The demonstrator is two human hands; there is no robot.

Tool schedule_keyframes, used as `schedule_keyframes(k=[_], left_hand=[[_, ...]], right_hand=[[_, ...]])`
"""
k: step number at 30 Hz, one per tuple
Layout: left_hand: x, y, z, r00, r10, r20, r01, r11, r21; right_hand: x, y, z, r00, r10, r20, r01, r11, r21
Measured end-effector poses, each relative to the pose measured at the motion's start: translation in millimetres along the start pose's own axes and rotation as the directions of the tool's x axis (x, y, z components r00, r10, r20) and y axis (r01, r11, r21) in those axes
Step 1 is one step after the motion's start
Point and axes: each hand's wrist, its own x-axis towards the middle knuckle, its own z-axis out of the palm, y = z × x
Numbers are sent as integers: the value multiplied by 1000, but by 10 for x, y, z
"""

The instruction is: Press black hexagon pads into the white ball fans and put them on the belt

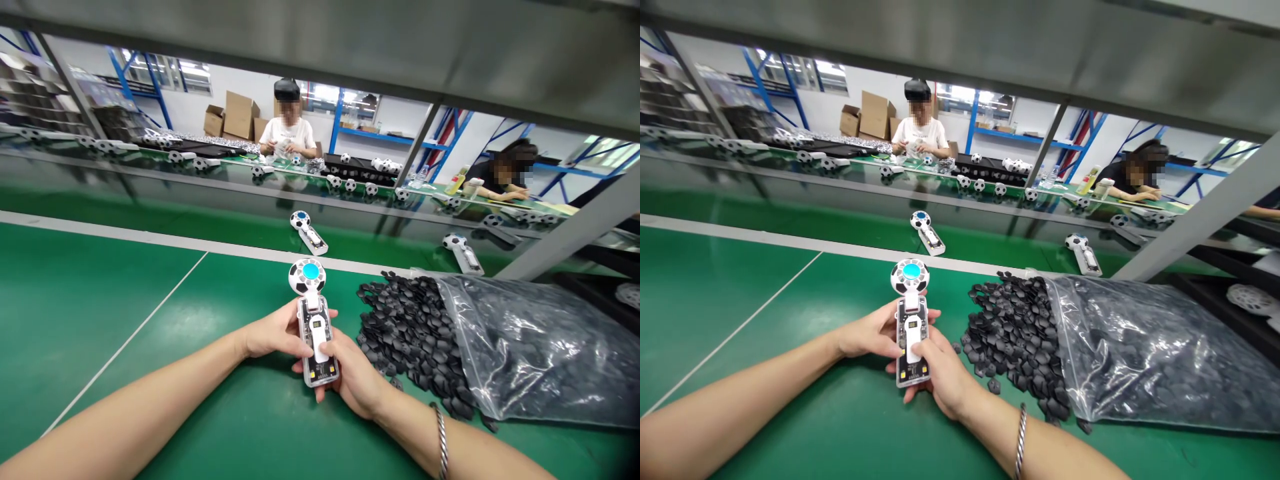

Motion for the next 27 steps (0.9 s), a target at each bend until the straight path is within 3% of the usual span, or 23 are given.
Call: schedule_keyframes(k=[7, 17, 22, 27], left_hand=[[4, 4, 32, 999, -5, -50, 9, 997, 77], [36, -10, 45, 994, 1, -106, 5, 998, 57], [52, -31, 57, 995, 33, -93, -32, 999, 15], [67, -26, 58, 997, 74, -34, -76, 996, -51]], right_hand=[[8, -9, 9, 1000, 6, 9, -6, 1000, -4], [21, 39, -7, 1000, -18, -23, 19, 999, 31], [46, 34, -27, 999, -4, -51, 10, 991, 131], [80, -13, -96, 995, 103, 4, -99, 951, 293]])
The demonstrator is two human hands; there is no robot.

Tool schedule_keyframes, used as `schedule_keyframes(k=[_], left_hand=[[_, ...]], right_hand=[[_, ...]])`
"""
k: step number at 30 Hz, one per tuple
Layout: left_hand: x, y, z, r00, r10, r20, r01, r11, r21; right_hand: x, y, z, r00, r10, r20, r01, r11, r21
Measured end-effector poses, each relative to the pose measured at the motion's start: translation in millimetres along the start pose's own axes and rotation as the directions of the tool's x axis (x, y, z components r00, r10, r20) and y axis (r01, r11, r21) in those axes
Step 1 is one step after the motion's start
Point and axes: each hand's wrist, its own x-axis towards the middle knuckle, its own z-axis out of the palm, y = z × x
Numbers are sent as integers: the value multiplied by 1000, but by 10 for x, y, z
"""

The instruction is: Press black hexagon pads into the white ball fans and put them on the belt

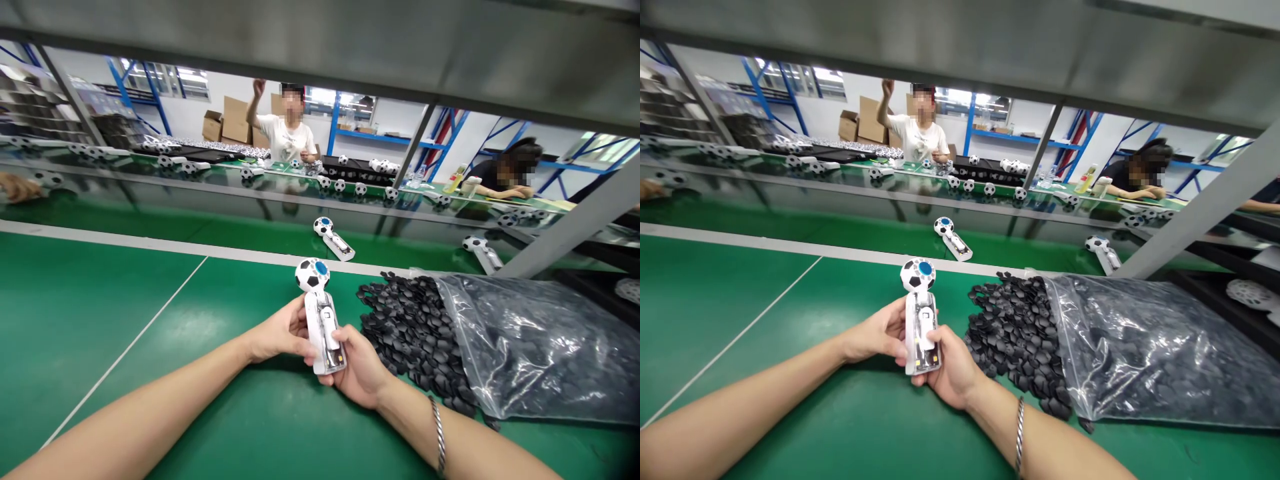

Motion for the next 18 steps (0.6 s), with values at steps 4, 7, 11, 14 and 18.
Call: schedule_keyframes(k=[4, 7, 11, 14, 18], left_hand=[[-7, 13, 7, 1000, 15, -20, -15, 1000, -4], [-9, 15, 1, 999, 5, -35, -5, 1000, 4], [15, 15, -13, 996, 8, -94, -6, 1000, 18], [7, 18, 14, 992, -5, -123, 13, 998, 69], [-82, -2, 166, 960, -78, -269, 120, 982, 144]], right_hand=[[1, -17, -4, 1000, 6, 11, -7, 1000, 22], [-6, 7, 5, 998, -53, 27, 53, 999, -3], [-32, 30, 20, 989, -124, 83, 132, 987, -94], [-40, 32, 28, 983, -160, 93, 170, 980, -106], [32, 105, 30, 975, -218, 38, 220, 970, -103]])
